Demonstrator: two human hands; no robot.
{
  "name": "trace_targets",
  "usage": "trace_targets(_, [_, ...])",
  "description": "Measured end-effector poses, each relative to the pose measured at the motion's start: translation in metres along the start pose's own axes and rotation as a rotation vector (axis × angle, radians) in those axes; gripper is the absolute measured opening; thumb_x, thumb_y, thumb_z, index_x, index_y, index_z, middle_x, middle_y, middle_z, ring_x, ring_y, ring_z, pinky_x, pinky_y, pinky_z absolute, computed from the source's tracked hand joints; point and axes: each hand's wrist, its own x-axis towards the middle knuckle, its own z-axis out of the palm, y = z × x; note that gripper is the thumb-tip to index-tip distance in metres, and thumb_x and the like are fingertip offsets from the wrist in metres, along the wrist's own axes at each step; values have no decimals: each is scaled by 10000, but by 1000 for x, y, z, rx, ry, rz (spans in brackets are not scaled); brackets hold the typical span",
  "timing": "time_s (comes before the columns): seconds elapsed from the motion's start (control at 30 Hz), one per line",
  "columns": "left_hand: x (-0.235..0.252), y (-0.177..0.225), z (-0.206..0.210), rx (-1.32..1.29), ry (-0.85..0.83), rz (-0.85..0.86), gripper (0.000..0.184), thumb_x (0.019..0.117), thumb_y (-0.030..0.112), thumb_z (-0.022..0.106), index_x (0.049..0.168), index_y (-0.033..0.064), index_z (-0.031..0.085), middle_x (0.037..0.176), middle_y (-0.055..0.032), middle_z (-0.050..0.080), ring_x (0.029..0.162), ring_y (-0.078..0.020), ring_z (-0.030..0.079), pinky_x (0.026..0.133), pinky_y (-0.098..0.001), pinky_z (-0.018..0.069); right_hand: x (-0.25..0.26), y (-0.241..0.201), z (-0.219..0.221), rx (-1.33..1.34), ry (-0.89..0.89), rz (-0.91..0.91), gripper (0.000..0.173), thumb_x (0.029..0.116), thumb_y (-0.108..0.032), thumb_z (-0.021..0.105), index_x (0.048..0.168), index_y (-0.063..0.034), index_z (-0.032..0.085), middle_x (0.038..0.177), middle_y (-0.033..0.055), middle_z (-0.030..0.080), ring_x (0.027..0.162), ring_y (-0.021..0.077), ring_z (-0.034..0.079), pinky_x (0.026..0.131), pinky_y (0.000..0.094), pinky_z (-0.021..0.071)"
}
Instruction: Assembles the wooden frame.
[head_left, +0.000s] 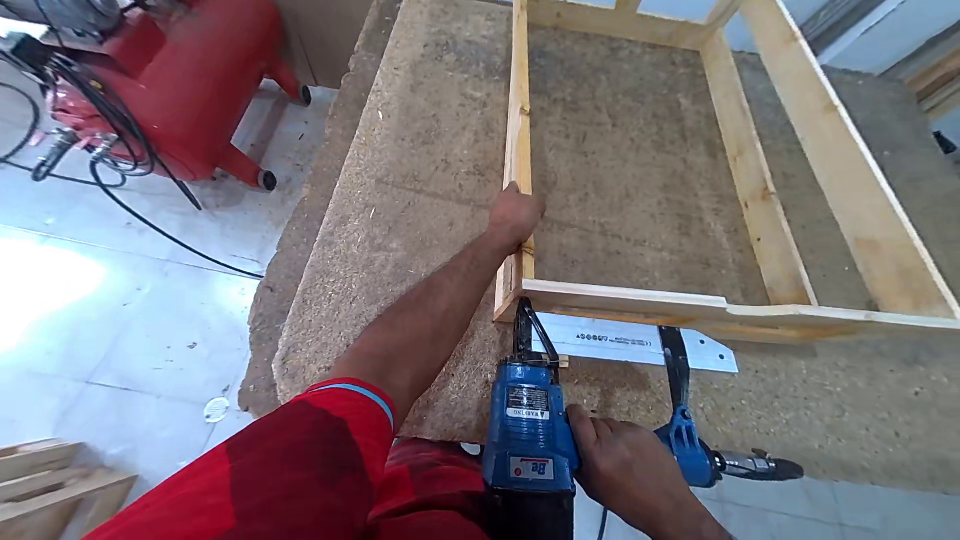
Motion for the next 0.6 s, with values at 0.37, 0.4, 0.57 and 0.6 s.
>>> trace_targets(0.37, [0, 1, 2, -41, -18, -12, 529, 902, 194, 661, 1404, 135, 505, 982, -132, 607, 667, -227, 597, 560, -419, 545, 2, -8, 6, -28, -7, 1, 461, 801, -268, 702, 1195, -43, 619, 611, 12, 583, 497, 210, 609, 438, 367, 497])
trace_targets(0.4, [0, 1, 2, -43, -17, -11, 523, 898, 191, 665, 1394, 133, 510, 984, -131, 608, 672, -228, 596, 562, -419, 542, 1, -6, 6, -28, -3, 0, 464, 804, -262, 698, 1207, -44, 620, 612, 13, 584, 499, 211, 610, 440, 367, 498])
trace_targets(0.57, [2, 0, 3, -49, -20, -17, 489, 903, 192, 666, 1366, 125, 523, 979, -128, 604, 686, -230, 598, 577, -422, 545, 0, -7, 4, -42, -8, 18, 470, 819, -268, 691, 1223, -40, 618, 616, 12, 589, 500, 209, 612, 440, 367, 501])
trace_targets(0.6, [2, 0, 3, -46, -20, -16, 464, 909, 194, 662, 1346, 121, 527, 966, -124, 602, 679, -227, 598, 573, -418, 545, 0, -7, 4, -43, -10, 17, 462, 824, -263, 688, 1223, -40, 616, 617, 12, 587, 501, 207, 610, 440, 366, 499])
